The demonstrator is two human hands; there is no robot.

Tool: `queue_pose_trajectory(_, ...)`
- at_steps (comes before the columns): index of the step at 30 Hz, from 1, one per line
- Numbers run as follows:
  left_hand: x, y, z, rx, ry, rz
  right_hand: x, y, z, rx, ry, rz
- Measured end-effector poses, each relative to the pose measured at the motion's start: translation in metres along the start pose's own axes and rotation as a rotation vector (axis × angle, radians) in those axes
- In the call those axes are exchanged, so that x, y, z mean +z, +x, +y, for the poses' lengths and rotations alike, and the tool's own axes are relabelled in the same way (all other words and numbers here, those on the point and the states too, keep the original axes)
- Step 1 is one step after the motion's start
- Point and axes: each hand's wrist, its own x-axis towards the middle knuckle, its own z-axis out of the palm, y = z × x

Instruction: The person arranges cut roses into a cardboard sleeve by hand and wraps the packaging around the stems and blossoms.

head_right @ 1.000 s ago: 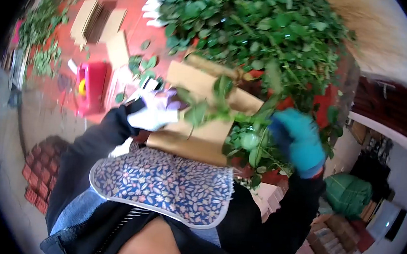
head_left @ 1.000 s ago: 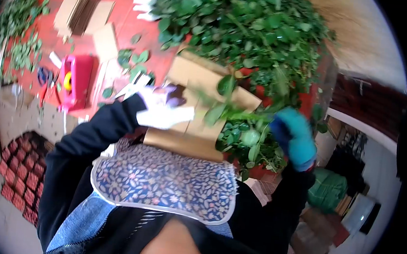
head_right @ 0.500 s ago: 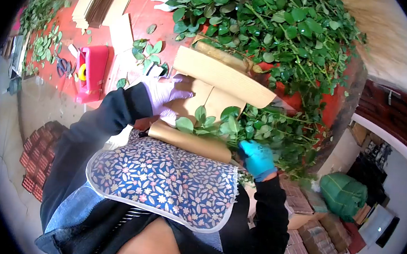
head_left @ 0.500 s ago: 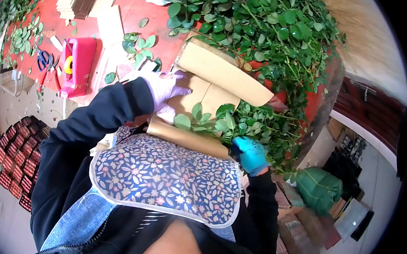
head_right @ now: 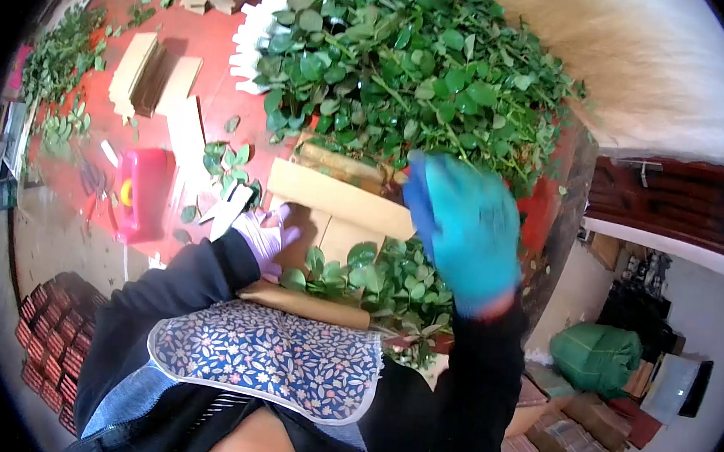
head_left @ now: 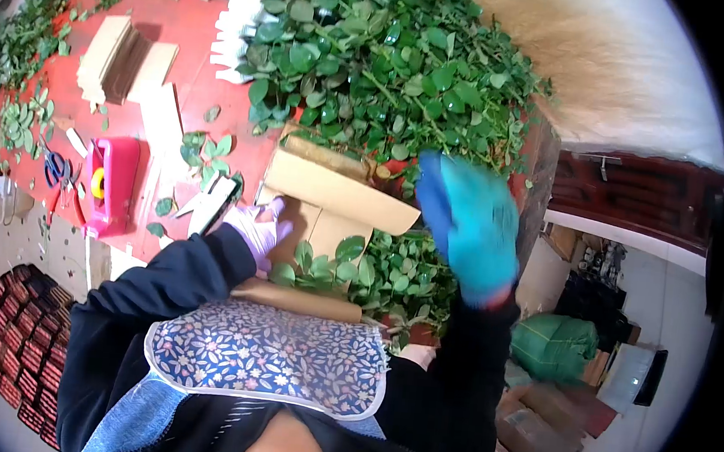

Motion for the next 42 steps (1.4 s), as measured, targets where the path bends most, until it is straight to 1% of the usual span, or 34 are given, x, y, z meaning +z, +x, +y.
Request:
queue_pose_trajectory(1, 0.004, 0.0, -0.002, -0.024, -0.111, 0.032, 0.024, 0.025, 0.015, -0.068, -0.042, 0.2)
queue_pose_trajectory(2, -0.005, -0.002, 0.004, 0.029, 0.039, 0.011, 0.048, 0.052, 0.032, -0.061, 0.06, 0.22)
queue_pose_trajectory(3, -0.013, -0.005, 0.009, 0.085, 0.191, -0.001, 0.07, 0.077, 0.048, 0.048, 0.045, 0.055)
queue_pose_trajectory(4, -0.021, -0.008, 0.015, 0.143, 0.339, -0.005, 0.106, 0.097, 0.07, 0.127, -0.088, -0.067)
queue_pose_trajectory(5, -0.024, -0.009, 0.018, 0.121, 0.325, -0.032, 0.151, 0.109, 0.095, 0.145, -0.255, -0.112)
queue_pose_trajectory(6, -0.027, -0.009, 0.02, 0.1, 0.309, -0.06, 0.18, 0.118, 0.104, 0.226, -0.333, -0.21)
queue_pose_trajectory(7, -0.032, -0.007, 0.031, 0.073, 0.311, -0.067, 0.196, 0.119, 0.113, 0.304, -0.299, -0.38)
queue_pose_trajectory(8, -0.039, -0.01, 0.037, 0.055, 0.29, -0.081, 0.217, 0.12, 0.121, 0.371, -0.298, -0.388)
queue_pose_trajectory(9, -0.039, -0.01, 0.037, 0.062, 0.282, -0.054, 0.214, 0.123, 0.123, 0.363, -0.282, -0.374)
queue_pose_trajectory(10, -0.044, -0.011, 0.044, 0.033, 0.21, -0.106, 0.211, 0.12, 0.125, 0.352, -0.269, -0.362)
queue_pose_trajectory(12, -0.022, -0.017, 0.031, 0.12, 0.257, 0.173, 0.189, 0.113, 0.124, 0.353, -0.265, -0.231)
queue_pose_trajectory(14, -0.023, -0.017, 0.03, 0.064, 0.055, 0.13, 0.162, 0.1, 0.129, 0.287, -0.132, -0.003)
queue_pose_trajectory(15, -0.03, -0.017, 0.035, -0.024, 0.109, 0.015, 0.14, 0.098, 0.122, 0.264, -0.051, 0.05)
queue_pose_trajectory(16, -0.034, -0.02, 0.038, -0.005, 0.154, 0.044, 0.118, 0.096, 0.115, 0.246, 0.031, 0.107)
queue_pose_trajectory(18, -0.034, -0.023, 0.036, -0.01, 0.136, 0.003, 0.105, 0.087, 0.116, 0.294, 0.003, 0.064)
queue_pose_trajectory(19, -0.034, -0.025, 0.034, 0.004, 0.14, 0.019, 0.107, 0.082, 0.123, 0.371, 0.119, -0.065)
queue_pose_trajectory(20, -0.035, -0.026, 0.035, 0.008, 0.143, 0.007, 0.11, 0.078, 0.127, 0.429, 0.21, -0.102)
queue_pose_trajectory(22, -0.043, -0.022, 0.038, -0.042, 0.177, -0.113, 0.117, 0.07, 0.137, 0.558, 0.382, -0.165)
queue_pose_trajectory(24, -0.042, -0.022, 0.038, -0.05, 0.193, -0.135, 0.136, 0.058, 0.159, 0.318, 0.496, 0.208)
queue_pose_trajectory(25, -0.041, -0.023, 0.038, -0.068, 0.201, -0.138, 0.114, 0.058, 0.142, 0.302, 0.497, 0.273)
queue_pose_trajectory(26, -0.041, -0.024, 0.038, -0.084, 0.206, -0.139, 0.098, 0.061, 0.127, 0.367, 0.543, 0.287)
queue_pose_trajectory(28, -0.038, -0.026, 0.033, -0.049, 0.189, -0.116, 0.097, 0.06, 0.126, 0.314, 0.563, 0.338)
queue_pose_trajectory(29, -0.036, -0.026, 0.032, -0.011, 0.175, -0.088, 0.1, 0.059, 0.132, 0.297, 0.441, 0.231)
queue_pose_trajectory(31, -0.031, -0.027, 0.031, -0.015, 0.17, -0.091, 0.116, 0.054, 0.149, 0.228, 0.169, 0.018)
queue_pose_trajectory(32, -0.031, -0.025, 0.03, -0.021, 0.177, -0.081, 0.127, 0.051, 0.153, 0.193, 0.342, 0.03)
queue_pose_trajectory(35, -0.028, -0.026, 0.03, -0.012, 0.162, -0.056, 0.115, 0.055, 0.126, 0.178, 0.314, 0.011)
queue_pose_trajectory(37, -0.028, -0.031, 0.03, -0.01, 0.152, -0.036, 0.115, 0.055, 0.113, 0.096, 0.335, -0.003)
queue_pose_trajectory(38, -0.028, -0.031, 0.029, -0.018, 0.147, -0.029, 0.116, 0.055, 0.111, 0.095, 0.339, -0.008)
queue_pose_trajectory(40, -0.029, -0.031, 0.031, -0.028, 0.126, -0.017, 0.112, 0.057, 0.108, 0.158, 0.218, -0.056)
queue_pose_trajectory(41, -0.032, -0.031, 0.033, -0.043, 0.115, -0.043, 0.107, 0.061, 0.11, 0.539, 0.523, -0.2)
queue_pose_trajectory(42, -0.034, -0.03, 0.033, -0.053, 0.109, -0.069, 0.125, 0.059, 0.133, 0.33, 0.289, -0.034)
